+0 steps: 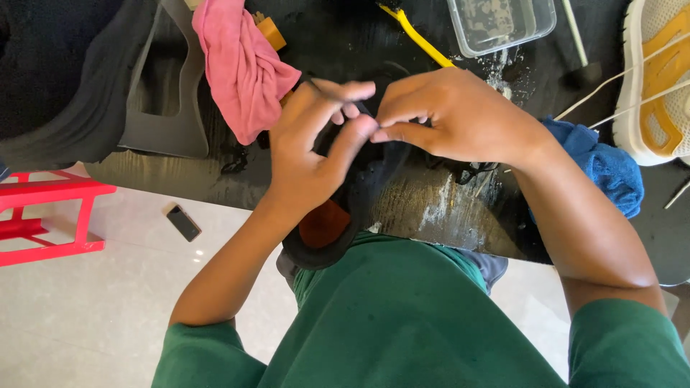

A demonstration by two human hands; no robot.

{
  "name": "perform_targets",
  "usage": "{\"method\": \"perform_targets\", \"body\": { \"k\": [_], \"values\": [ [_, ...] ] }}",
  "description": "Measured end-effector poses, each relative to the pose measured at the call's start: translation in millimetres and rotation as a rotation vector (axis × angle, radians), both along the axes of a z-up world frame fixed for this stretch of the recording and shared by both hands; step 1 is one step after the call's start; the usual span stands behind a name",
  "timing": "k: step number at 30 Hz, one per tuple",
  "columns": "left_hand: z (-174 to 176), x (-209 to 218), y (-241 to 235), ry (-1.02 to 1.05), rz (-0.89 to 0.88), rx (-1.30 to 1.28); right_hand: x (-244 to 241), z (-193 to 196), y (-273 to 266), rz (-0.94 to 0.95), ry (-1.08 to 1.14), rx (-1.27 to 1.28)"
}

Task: The person threads a black shoelace through the eyelets of a black sneaker, pulling the lace tight and adjusting the fit. The person works on the shoe while it rests on a table, handling the lace with both hands.

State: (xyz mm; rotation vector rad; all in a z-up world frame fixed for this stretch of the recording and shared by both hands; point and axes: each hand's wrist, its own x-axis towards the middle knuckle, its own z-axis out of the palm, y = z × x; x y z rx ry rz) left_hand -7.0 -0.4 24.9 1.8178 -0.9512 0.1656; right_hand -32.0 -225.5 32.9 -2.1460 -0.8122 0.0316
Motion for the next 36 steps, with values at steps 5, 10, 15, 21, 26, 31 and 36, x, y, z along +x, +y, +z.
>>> {"method": "perform_targets", "body": {
  "k": [5, 10, 15, 21, 26, 31, 36],
  "values": [
    [-13.1, 2.4, -4.3, 0.117, -0.145, 0.293, -13.3, 25.4, 3.9, -0.072, -0.104, 0.217],
    [-29.5, 6.0, -5.0, -0.082, -0.238, 0.352, -25.5, 37.3, 16.1, -0.038, -0.212, 0.399],
    [-24.8, 2.8, -2.4, -0.118, -0.165, 0.13, -22.9, 40.4, 10.8, -0.002, -0.147, 0.087],
    [6.4, 0.7, -6.5, -0.094, -0.093, -0.102, -0.8, 0.1, -1.9, -0.039, 0.15, -0.178],
    [14.3, -0.5, -0.3, -0.158, 0.01, -0.162, 2.7, -5.0, -4.3, -0.048, 0.173, -0.175],
    [26.5, 1.1, 3.2, -0.282, 0.13, -0.288, 4.0, -10.5, -4.8, -0.049, 0.128, -0.163],
    [33.4, 1.3, -4.1, -0.077, 0.052, -0.15, 2.9, -11.9, -2.3, -0.026, -0.077, -0.111]
  ]
}}
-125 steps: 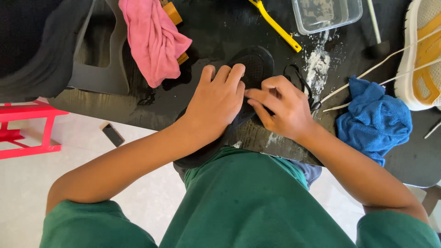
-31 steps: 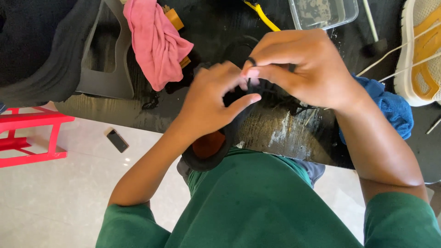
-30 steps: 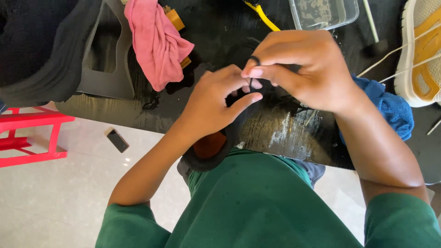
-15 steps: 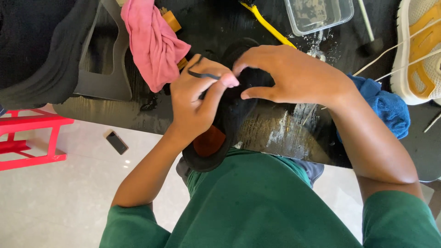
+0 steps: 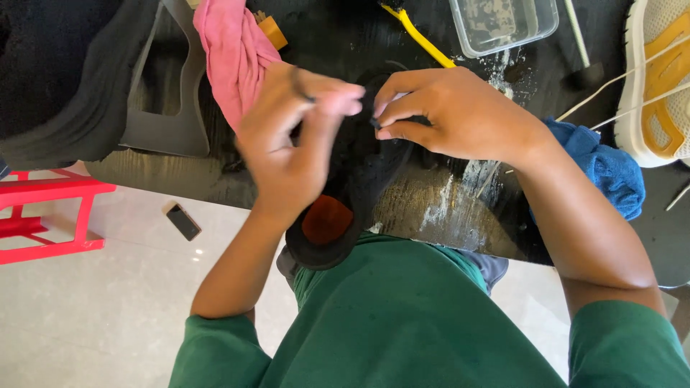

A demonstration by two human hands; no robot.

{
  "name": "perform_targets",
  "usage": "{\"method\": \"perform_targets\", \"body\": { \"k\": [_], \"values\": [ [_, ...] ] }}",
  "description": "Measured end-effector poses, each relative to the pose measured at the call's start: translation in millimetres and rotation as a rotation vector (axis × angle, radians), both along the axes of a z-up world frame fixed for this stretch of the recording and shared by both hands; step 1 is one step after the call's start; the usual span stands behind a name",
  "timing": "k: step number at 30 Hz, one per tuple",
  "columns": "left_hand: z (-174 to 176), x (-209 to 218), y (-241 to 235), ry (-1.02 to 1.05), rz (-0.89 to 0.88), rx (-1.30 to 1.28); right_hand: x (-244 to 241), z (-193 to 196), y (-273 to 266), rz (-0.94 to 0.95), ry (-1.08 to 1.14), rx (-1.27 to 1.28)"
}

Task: The person threads a black shoelace through the eyelets of a black sneaker, pulling the lace tight and adjusting the fit. The person works on the shoe while it rests on a table, handling the lace with both hands.

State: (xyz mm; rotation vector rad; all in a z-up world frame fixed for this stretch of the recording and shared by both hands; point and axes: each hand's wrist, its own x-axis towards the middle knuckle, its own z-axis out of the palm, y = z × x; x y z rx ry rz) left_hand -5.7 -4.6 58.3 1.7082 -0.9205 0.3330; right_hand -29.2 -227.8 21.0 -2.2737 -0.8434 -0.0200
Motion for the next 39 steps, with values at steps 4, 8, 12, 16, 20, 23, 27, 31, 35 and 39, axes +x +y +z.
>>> {"method": "perform_targets", "body": {
  "k": [4, 8, 12, 16, 20, 23, 27, 31, 35, 39],
  "values": [
    [-19.5, -0.7, -4.1, 0.164, -0.121, 0.252, 0.8, 5.0, -2.7, -0.011, 0.011, 0.042],
    [-37.0, -4.9, -6.7, 0.242, -0.149, 0.666, 3.0, 6.5, 0.8, -0.003, -0.002, 0.175],
    [-46.2, -9.0, -11.3, 0.168, -0.021, 0.629, 1.4, 6.5, 0.8, -0.016, -0.133, 0.2],
    [-41.8, -6.6, -11.4, 0.243, -0.061, 0.592, -8.1, 19.1, 3.4, -0.067, -0.165, 0.261],
    [-44.2, -7.4, -10.7, 0.258, -0.059, 0.558, -15.2, 32.9, 2.0, -0.136, -0.093, 0.38],
    [-40.3, -7.2, -12.7, 0.223, -0.065, 0.417, -16.3, 35.2, 1.8, -0.103, -0.076, 0.402],
    [-41.6, -7.5, -14.2, 0.001, -0.028, 0.318, -13.7, 33.7, 0.8, -0.014, -0.034, 0.363],
    [-37.9, -6.3, -13.5, -0.032, -0.005, 0.274, -5.9, 36.9, -13.4, 0.002, -0.002, 0.251],
    [-33.8, -8.6, -11.7, 0.017, -0.03, 0.229, 3.7, 25.4, -21.2, -0.162, 0.415, -0.164],
    [-33.0, -8.1, -13.8, 0.026, -0.071, 0.189, 10.4, -2.5, -23.7, -0.193, 0.582, -0.314]
  ]
}}
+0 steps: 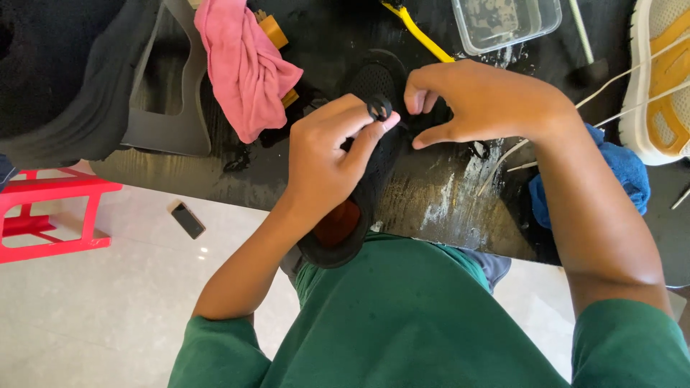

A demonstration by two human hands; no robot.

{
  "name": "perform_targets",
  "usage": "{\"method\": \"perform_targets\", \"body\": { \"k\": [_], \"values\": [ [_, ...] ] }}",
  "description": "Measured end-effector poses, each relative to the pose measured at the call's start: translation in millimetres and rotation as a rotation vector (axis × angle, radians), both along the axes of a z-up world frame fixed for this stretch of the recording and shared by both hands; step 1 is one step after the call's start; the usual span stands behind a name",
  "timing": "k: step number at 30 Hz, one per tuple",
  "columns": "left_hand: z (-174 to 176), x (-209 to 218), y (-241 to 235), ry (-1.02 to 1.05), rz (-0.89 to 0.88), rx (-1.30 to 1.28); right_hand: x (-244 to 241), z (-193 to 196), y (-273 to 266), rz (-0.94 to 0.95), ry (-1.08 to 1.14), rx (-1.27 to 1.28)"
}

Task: The person threads a black shoelace through the eyelets of a black sneaker, pulling the lace tight and adjusting the fit. The person works on the shoe while it rests on a table, handling the lace with both hands.

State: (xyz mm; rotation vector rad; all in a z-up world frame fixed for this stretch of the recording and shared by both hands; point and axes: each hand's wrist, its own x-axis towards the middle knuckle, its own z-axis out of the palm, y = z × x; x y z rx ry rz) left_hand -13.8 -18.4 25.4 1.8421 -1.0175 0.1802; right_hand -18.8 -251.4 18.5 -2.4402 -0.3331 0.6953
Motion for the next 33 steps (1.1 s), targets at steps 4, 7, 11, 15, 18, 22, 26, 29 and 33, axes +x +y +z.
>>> {"method": "perform_targets", "body": {
  "k": [4, 7, 11, 15, 18, 22, 26, 29, 33],
  "values": [
    [-4.2, 5.2, -1.1, 0.102, 0.039, -0.002, -0.9, -0.9, 0.5, -0.017, 0.103, -0.062],
    [-6.3, 6.1, -0.4, 0.208, 0.02, 0.002, -5.3, 5.1, 5.6, -0.025, 0.173, -0.17],
    [-20.4, 10.9, -0.1, 0.234, -0.008, -0.067, -23.1, 6.5, -0.9, 0.018, 0.137, -0.292],
    [-27.3, 15.2, -0.6, 0.234, -0.026, -0.124, -45.7, -17.8, -10.5, 0.016, -0.129, -0.176],
    [-29.0, 15.7, -0.8, 0.239, -0.036, -0.134, -58.8, -27.2, -21.1, 0.022, -0.269, -0.178],
    [-27.1, 15.4, -3.1, 0.259, -0.043, -0.158, -60.3, -20.8, -7.9, -0.053, -0.261, -0.14],
    [-25.6, 16.5, -2.4, 0.271, -0.039, -0.157, -59.4, -55.0, -4.8, 0.011, -0.433, -0.125],
    [-27.0, 15.1, -1.8, 0.283, -0.038, -0.155, -63.0, -49.8, -10.1, -0.018, -0.468, 0.002],
    [-30.5, 16.3, -3.9, 0.281, -0.051, -0.182, -68.1, -23.3, -2.5, -0.09, -0.452, 0.184]
  ]
}}
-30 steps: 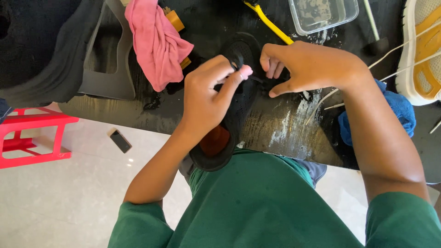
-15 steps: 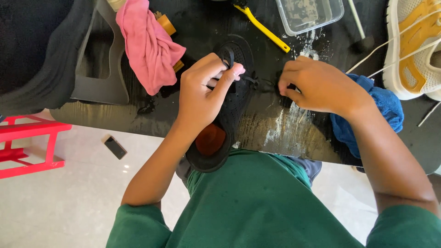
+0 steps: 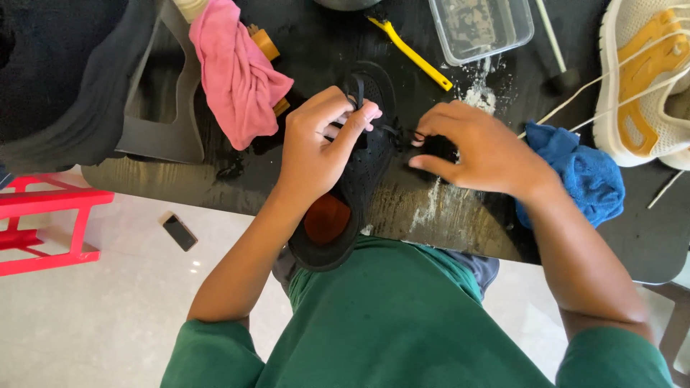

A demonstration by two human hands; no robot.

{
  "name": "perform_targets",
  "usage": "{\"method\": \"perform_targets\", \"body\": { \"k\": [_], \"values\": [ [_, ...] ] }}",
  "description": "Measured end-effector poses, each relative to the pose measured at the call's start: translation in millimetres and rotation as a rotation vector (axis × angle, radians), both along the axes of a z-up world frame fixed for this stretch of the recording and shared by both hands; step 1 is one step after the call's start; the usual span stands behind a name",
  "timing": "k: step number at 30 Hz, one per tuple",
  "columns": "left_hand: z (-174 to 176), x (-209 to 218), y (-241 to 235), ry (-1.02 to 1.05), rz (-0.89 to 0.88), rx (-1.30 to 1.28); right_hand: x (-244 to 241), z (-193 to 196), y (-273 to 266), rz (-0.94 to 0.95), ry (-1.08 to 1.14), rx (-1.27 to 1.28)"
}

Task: The person threads a black shoelace through the eyelets of a black sneaker, pulling the lace tight and adjusting the fit. The person works on the shoe while it rests on a table, handling the lace with both hands.

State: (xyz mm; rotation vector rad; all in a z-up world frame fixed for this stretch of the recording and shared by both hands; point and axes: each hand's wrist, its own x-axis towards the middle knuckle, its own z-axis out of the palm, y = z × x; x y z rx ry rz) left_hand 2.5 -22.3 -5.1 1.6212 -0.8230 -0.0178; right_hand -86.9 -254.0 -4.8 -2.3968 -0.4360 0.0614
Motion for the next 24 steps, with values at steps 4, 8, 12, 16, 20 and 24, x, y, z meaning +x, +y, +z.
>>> {"method": "perform_targets", "body": {
  "k": [4, 8, 12, 16, 20, 24],
  "values": [
    [-8.2, 2.6, -0.9, -0.033, -0.013, 0.034, -2.0, -47.2, 17.3, -0.102, -0.166, 0.066],
    [-8.2, -0.8, -2.0, -0.034, -0.045, 0.056, -1.4, -65.8, 4.3, -0.163, -0.226, 0.169],
    [19.2, -5.9, 1.4, 0.077, -0.142, 0.219, -4.6, -38.6, -24.3, -0.367, 0.095, 0.786],
    [12.0, -4.3, 1.8, 0.164, -0.134, 0.162, -3.3, -19.3, -38.6, -0.649, 0.062, 1.174],
    [11.6, -4.5, 1.1, 0.207, -0.052, 0.08, -9.2, -14.1, -56.4, -0.716, -0.055, 1.286],
    [14.6, -4.9, 1.6, 0.183, 0.057, -0.009, -20.1, -92.5, -126.7, -0.434, -0.336, 0.718]
  ]
}}
